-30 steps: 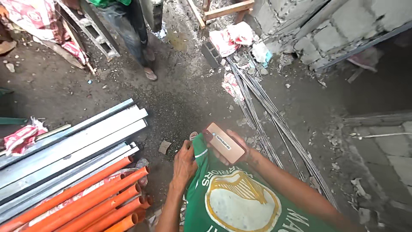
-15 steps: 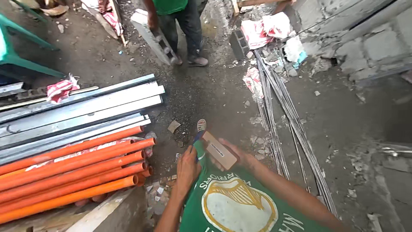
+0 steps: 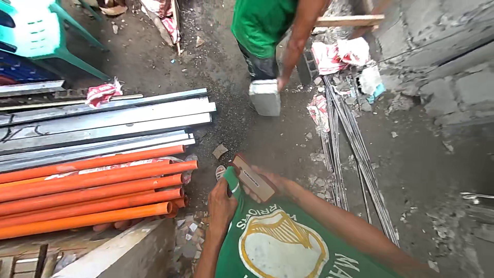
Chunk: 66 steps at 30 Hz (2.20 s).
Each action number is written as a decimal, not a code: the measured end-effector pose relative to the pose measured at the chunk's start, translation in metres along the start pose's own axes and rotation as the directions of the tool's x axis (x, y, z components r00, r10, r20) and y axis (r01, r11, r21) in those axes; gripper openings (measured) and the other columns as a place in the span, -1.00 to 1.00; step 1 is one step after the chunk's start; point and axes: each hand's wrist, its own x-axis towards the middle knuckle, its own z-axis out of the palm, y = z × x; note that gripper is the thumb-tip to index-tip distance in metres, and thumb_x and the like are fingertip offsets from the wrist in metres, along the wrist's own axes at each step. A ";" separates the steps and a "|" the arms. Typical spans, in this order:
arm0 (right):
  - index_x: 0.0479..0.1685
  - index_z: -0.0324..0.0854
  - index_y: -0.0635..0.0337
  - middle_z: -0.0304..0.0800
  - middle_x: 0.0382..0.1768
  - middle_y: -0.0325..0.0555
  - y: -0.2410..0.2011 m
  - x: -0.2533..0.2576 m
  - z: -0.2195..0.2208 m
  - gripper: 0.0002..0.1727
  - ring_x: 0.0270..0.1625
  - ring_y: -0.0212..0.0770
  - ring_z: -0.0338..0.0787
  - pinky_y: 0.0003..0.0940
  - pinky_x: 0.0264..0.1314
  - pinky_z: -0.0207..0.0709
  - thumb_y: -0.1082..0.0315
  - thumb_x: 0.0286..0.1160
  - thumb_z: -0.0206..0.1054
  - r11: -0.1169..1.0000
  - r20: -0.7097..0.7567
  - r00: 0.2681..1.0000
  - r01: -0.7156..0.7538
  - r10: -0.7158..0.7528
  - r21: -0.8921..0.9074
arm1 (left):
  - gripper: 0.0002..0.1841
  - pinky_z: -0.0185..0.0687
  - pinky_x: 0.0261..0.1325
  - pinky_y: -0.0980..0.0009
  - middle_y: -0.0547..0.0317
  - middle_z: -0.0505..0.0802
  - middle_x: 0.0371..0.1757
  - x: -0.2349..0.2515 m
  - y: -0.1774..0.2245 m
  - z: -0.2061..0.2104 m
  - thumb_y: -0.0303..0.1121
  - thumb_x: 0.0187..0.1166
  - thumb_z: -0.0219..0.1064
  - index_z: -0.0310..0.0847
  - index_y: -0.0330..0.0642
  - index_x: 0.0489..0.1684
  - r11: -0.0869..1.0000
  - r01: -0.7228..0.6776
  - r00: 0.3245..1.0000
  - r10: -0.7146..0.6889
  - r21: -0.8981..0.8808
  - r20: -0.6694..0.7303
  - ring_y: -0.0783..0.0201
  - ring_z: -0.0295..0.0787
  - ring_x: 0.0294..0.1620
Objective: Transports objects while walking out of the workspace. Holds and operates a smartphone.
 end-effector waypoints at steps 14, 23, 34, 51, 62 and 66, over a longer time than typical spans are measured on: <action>0.13 0.57 0.17 0.81 -0.30 -0.05 -0.055 0.157 0.061 -0.16 -0.43 -0.16 0.82 -0.24 -0.37 0.78 -0.51 0.54 -0.01 0.984 -0.085 0.994 0.060 -0.075 -0.168 | -0.75 0.78 -0.13 0.06 0.12 0.88 -0.24 0.086 -0.112 -0.100 -0.27 0.46 0.35 0.78 -0.20 -0.05 0.998 0.059 0.998 -0.059 -0.023 -0.017 0.19 0.85 -0.25; 0.28 0.53 0.15 0.82 -0.25 -0.02 -0.088 0.181 0.025 -0.14 -0.43 -0.15 0.82 -0.24 -0.41 0.77 -0.51 0.52 0.01 0.991 -0.167 0.978 0.117 -0.126 -0.065 | -0.67 0.81 0.01 0.19 0.25 0.89 -0.20 0.175 -0.139 -0.092 -0.25 0.47 0.39 0.73 -0.13 0.16 0.965 0.119 0.970 -0.062 -0.235 0.237 0.36 0.85 -0.14; 0.18 0.57 0.23 0.79 -0.35 0.02 -0.224 0.225 -0.039 -0.26 -0.49 -0.11 0.78 -0.12 -0.42 0.74 -0.33 0.73 -0.08 0.985 -0.264 0.958 0.075 -0.114 -0.154 | -0.60 0.82 0.13 0.37 0.23 0.90 -0.05 0.319 -0.119 -0.072 -0.27 0.45 0.43 0.70 -0.24 0.22 0.881 0.249 0.947 -0.134 -0.403 0.292 0.46 0.85 -0.01; 0.13 0.59 0.20 0.82 -0.34 0.01 -0.445 0.267 -0.111 -0.22 -0.50 -0.12 0.80 -0.17 -0.45 0.76 -0.41 0.64 -0.04 0.982 -0.158 0.987 0.006 -0.036 -0.189 | -0.60 0.84 0.22 0.27 0.07 0.91 0.06 0.523 -0.068 -0.070 -0.46 0.52 0.35 0.61 -0.32 0.35 0.672 0.350 0.936 -0.269 -0.652 0.226 0.27 0.87 0.08; 0.53 0.47 0.13 0.82 -0.18 0.01 -0.562 0.330 -0.181 0.11 -0.41 -0.16 0.81 -0.32 -0.48 0.73 -0.68 0.26 0.08 0.990 0.118 0.985 0.114 -0.124 0.087 | -0.67 0.83 0.24 0.32 0.11 0.92 0.03 0.669 -0.088 -0.066 -0.41 0.52 0.40 0.69 -0.38 0.20 0.619 0.107 0.992 -0.117 -0.778 0.044 0.33 0.88 0.06; 0.22 0.62 0.12 0.82 -0.27 -0.04 -0.633 0.374 -0.203 0.07 -0.45 -0.19 0.80 -0.32 -0.49 0.72 -0.74 0.14 0.13 0.995 0.039 0.995 0.096 -0.097 0.016 | -0.71 0.85 0.21 0.31 0.17 0.93 -0.01 0.760 -0.111 -0.056 -0.35 0.46 0.47 0.79 -0.26 0.09 0.750 0.036 0.999 -0.025 -0.661 0.027 0.35 0.88 0.04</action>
